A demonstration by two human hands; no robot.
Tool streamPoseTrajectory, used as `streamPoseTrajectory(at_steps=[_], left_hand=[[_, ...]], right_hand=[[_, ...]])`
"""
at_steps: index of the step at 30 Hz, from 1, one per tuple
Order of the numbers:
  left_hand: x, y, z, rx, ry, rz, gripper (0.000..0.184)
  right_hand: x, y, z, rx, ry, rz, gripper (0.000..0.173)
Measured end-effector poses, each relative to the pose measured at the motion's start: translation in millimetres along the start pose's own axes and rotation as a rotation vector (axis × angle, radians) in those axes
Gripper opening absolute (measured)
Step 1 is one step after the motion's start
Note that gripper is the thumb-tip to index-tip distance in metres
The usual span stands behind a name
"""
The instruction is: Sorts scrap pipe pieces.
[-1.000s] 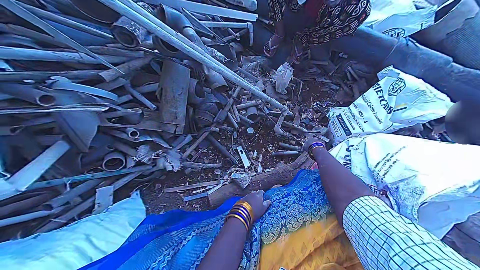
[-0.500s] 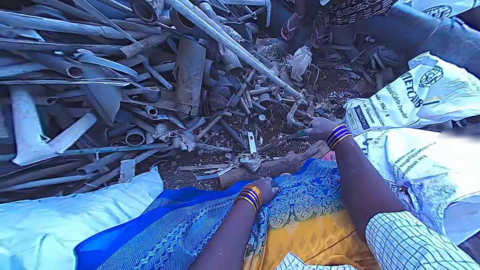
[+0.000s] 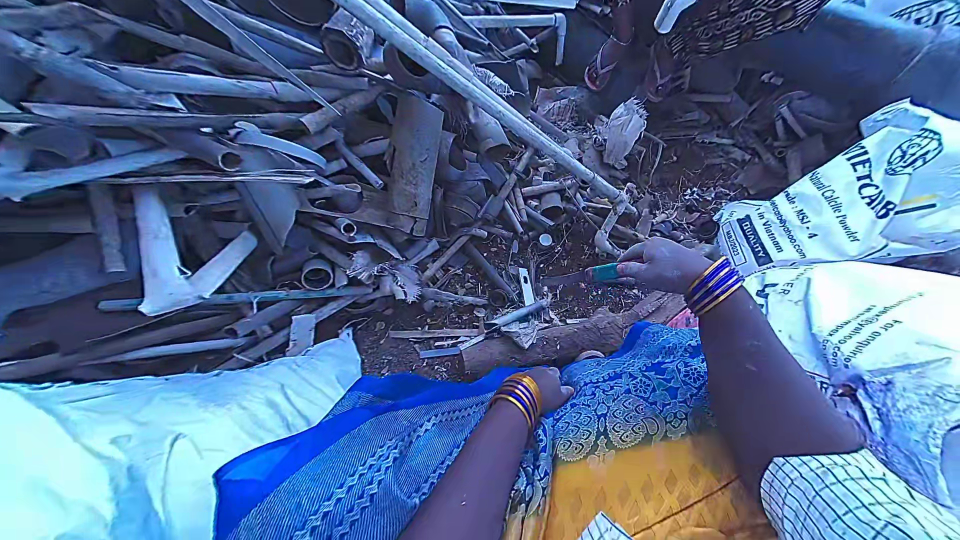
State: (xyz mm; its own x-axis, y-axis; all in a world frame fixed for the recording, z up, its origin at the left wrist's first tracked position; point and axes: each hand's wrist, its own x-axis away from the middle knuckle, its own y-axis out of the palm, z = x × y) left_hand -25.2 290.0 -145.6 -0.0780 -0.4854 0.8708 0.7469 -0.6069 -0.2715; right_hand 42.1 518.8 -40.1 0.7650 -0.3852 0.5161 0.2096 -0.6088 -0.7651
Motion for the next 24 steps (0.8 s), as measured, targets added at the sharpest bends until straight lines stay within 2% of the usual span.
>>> streamPoseTrajectory(at_steps=[3, 6, 9, 13, 17, 18, 21, 24], left_hand=[[1.6, -1.6, 1.0, 0.004, -0.009, 0.007, 0.059], [-2.3, -1.0, 5.5, -0.016, 0.000, -0.002, 0.060], [-3.9, -3.3, 7.5, -0.025, 0.010, -0.006, 0.061], [-2.8, -7.6, 7.9, 0.005, 0.018, -0.008, 0.061], [-5.3, -11.2, 6.1, 0.023, 0.022, -0.003, 0.061], [-5.8, -11.4, 5.7, 0.024, 0.023, 0.001, 0.061], [-5.4, -12.5, 6.5, 0.017, 0.019, -0.011, 0.062], [-7.0, -10.8, 4.2, 0.025, 0.008, -0.014, 0.062]], right_hand=[[-33.7, 9.8, 18.8, 0.149, 0.293, -0.097, 0.038], [-50.3, 18.6, 43.7, 0.207, 0.539, -0.047, 0.034], [-68.8, 32.2, 74.0, 0.224, 0.688, 0.061, 0.031], [-93.7, 64.9, 107.6, 0.171, 0.843, 0.106, 0.037], [-100.0, 54.6, 98.6, 0.113, 0.748, 0.035, 0.039], [-100.1, 49.0, 95.1, 0.080, 0.691, -0.015, 0.041], [-100.7, 43.5, 91.6, -0.081, 0.464, -0.109, 0.030], [-88.5, 35.0, 68.6, -0.260, 0.307, -0.071, 0.029]])
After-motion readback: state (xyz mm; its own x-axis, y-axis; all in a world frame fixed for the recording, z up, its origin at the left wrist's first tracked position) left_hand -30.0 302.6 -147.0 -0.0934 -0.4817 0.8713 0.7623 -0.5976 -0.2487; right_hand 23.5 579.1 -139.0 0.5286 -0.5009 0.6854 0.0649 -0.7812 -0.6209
